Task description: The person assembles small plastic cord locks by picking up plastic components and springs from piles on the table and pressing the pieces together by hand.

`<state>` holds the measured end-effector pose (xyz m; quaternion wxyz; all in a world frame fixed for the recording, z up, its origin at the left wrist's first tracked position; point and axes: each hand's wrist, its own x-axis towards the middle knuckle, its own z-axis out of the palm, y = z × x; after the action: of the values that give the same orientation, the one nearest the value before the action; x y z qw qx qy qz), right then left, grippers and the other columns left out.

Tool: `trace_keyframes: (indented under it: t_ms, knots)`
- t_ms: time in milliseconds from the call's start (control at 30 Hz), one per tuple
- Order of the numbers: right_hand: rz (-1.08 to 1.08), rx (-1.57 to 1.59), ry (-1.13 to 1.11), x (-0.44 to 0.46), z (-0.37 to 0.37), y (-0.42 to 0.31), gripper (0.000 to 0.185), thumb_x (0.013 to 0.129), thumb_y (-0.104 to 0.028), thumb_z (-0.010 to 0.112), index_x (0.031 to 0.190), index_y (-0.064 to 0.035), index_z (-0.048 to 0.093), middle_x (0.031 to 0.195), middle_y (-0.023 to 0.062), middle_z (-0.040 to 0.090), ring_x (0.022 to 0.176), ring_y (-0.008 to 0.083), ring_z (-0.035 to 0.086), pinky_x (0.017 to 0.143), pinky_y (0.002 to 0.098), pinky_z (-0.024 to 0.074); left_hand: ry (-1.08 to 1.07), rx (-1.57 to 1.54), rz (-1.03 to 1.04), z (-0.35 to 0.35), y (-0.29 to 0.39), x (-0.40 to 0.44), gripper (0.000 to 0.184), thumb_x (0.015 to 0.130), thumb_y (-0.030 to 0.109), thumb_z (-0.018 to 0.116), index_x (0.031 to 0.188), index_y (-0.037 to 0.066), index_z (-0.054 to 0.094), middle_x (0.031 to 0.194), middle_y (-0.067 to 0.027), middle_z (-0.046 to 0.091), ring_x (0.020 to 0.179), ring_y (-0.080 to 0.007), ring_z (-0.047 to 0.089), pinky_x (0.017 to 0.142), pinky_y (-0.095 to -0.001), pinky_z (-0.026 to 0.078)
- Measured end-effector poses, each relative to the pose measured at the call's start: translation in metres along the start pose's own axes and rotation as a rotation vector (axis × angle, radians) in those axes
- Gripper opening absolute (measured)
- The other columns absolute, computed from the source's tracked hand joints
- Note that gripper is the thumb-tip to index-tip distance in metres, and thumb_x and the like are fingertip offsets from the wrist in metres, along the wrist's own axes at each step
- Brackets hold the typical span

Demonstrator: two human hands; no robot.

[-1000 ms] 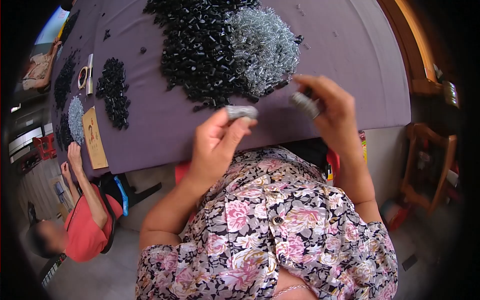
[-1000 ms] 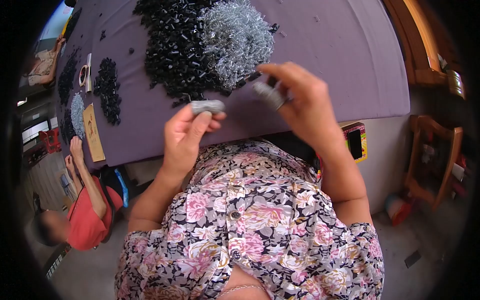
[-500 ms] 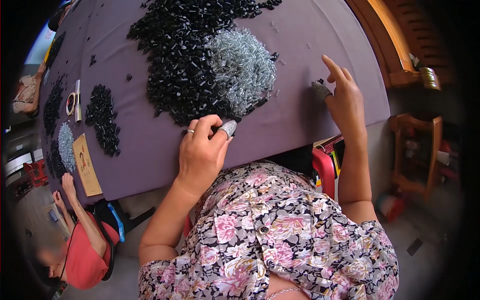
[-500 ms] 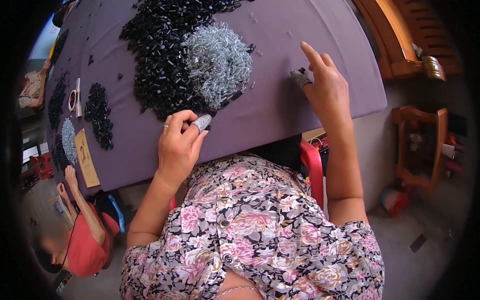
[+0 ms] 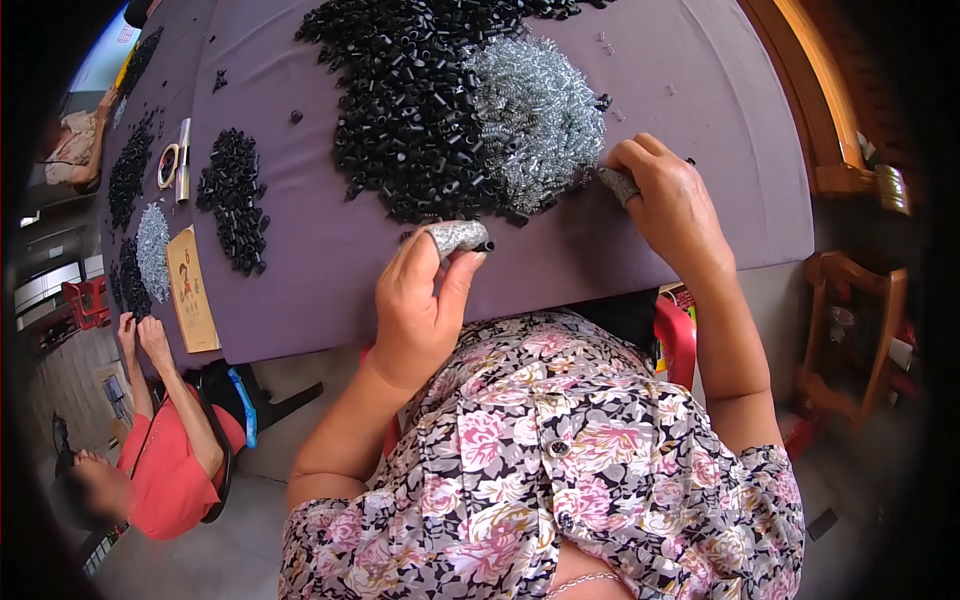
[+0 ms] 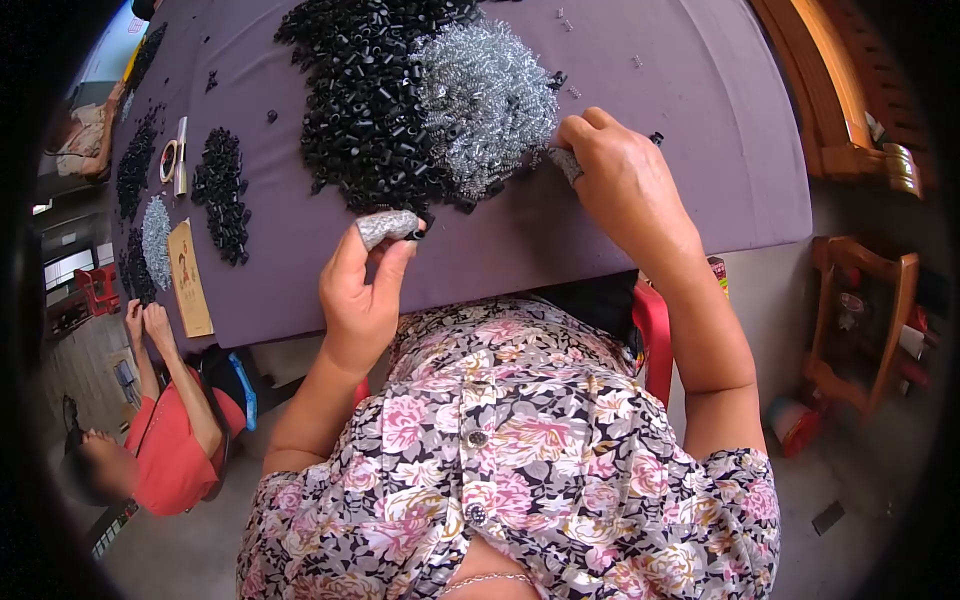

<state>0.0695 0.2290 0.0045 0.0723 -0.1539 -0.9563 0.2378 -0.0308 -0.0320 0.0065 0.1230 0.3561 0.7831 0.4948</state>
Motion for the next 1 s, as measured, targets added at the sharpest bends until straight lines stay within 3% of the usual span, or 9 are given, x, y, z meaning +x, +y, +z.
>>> trace_keyframes:
  t_ms: [67,100,300,400,600,700,800,900,1000]
  knots:
    - [-0.019,-0.036,-0.006,0.0,-0.001,-0.001,0.03,0.076,0.006,0.065,0.104,-0.0031,0.067,0.097,0.015,0.064,0.09,0.0387,0.065,0.079,0.0436,0.0538,-0.047,-0.375,-0.226,0.003,0.011,-0.004,0.013,0.097,0.005,0.065,0.107,-0.002,0.063,0.1,-0.0097,0.072,0.085,-0.0164,0.067,0.076,-0.0293,0.054]
    - [-0.024,0.138,-0.049,-0.001,-0.003,-0.004,0.027,0.077,0.006,0.066,0.103,-0.0025,0.067,0.096,0.014,0.065,0.089,0.035,0.067,0.078,0.0408,0.0543,-0.111,-0.512,-0.243,0.004,0.01,-0.006,0.017,0.1,0.002,0.061,0.117,-0.002,0.062,0.104,-0.0101,0.071,0.091,-0.0135,0.068,0.076,-0.0247,0.054]
    - [0.068,0.97,-0.196,-0.033,0.003,-0.037,0.012,0.088,0.004,0.069,0.099,0.0024,0.068,0.092,0.0048,0.069,0.088,0.0116,0.067,0.078,0.0286,0.0549,-0.189,-0.761,-0.416,0.018,0.015,-0.001,0.016,0.1,0.003,0.062,0.115,-0.002,0.062,0.101,-0.0087,0.071,0.09,-0.0118,0.068,0.077,-0.024,0.055]
    - [0.182,1.299,-0.254,-0.04,0.009,-0.05,0.009,0.089,0.004,0.069,0.098,0.0034,0.067,0.092,0.0034,0.069,0.087,0.0103,0.067,0.079,0.0268,0.0547,-0.213,-0.797,-0.451,0.025,0.016,-0.002,0.017,0.1,0.003,0.062,0.115,-0.003,0.062,0.101,-0.0076,0.071,0.091,-0.0111,0.068,0.079,-0.0239,0.056]
    - [0.109,1.15,-0.283,-0.043,0.02,-0.043,0.013,0.085,0.007,0.068,0.097,0.0026,0.067,0.091,0.006,0.069,0.084,0.0152,0.068,0.074,0.0297,0.0543,-0.243,-0.772,-0.457,0.026,0.015,-0.01,0.017,0.099,0.003,0.063,0.115,-0.002,0.064,0.102,-0.0063,0.071,0.089,-0.0091,0.067,0.08,-0.0238,0.056]
    - [-0.152,0.798,-0.186,-0.043,0.018,-0.041,0.017,0.08,0.006,0.073,0.095,0.0039,0.067,0.095,0.01,0.068,0.088,0.0214,0.069,0.077,0.0327,0.0538,-0.262,-0.716,-0.521,0.027,0.014,-0.013,0.016,0.098,0.003,0.064,0.113,-0.002,0.065,0.1,-0.0051,0.072,0.087,-0.008,0.066,0.08,-0.0235,0.056]
    - [-0.192,0.687,-0.161,-0.043,0.013,-0.046,0.024,0.075,0.008,0.071,0.098,0.0023,0.068,0.094,0.0127,0.068,0.088,0.0261,0.068,0.078,0.0338,0.0531,-0.277,-0.732,-0.593,0.025,0.016,-0.011,0.015,0.097,0.003,0.065,0.111,-0.002,0.066,0.098,-0.0045,0.072,0.085,-0.0072,0.066,0.08,-0.0231,0.055]
    - [-0.117,0.783,-0.202,-0.042,0.01,-0.044,0.025,0.074,0.01,0.071,0.097,0.0014,0.069,0.095,0.0129,0.068,0.089,0.0275,0.069,0.079,0.0341,0.0531,-0.284,-0.747,-0.601,0.023,0.016,-0.01,0.014,0.097,0.002,0.065,0.111,-0.002,0.066,0.097,-0.0044,0.073,0.085,-0.0068,0.066,0.079,-0.0228,0.056]
    - [-0.21,0.739,-0.117,-0.043,0.016,-0.044,0.026,0.072,0.01,0.07,0.096,-0.0002,0.068,0.091,0.0133,0.064,0.083,0.035,0.067,0.069,0.0385,0.0528,-0.307,-0.715,-0.58,0.025,0.013,-0.011,0.017,0.098,0.001,0.063,0.114,-0.002,0.066,0.101,-0.0062,0.073,0.088,-0.009,0.067,0.079,-0.0243,0.056]
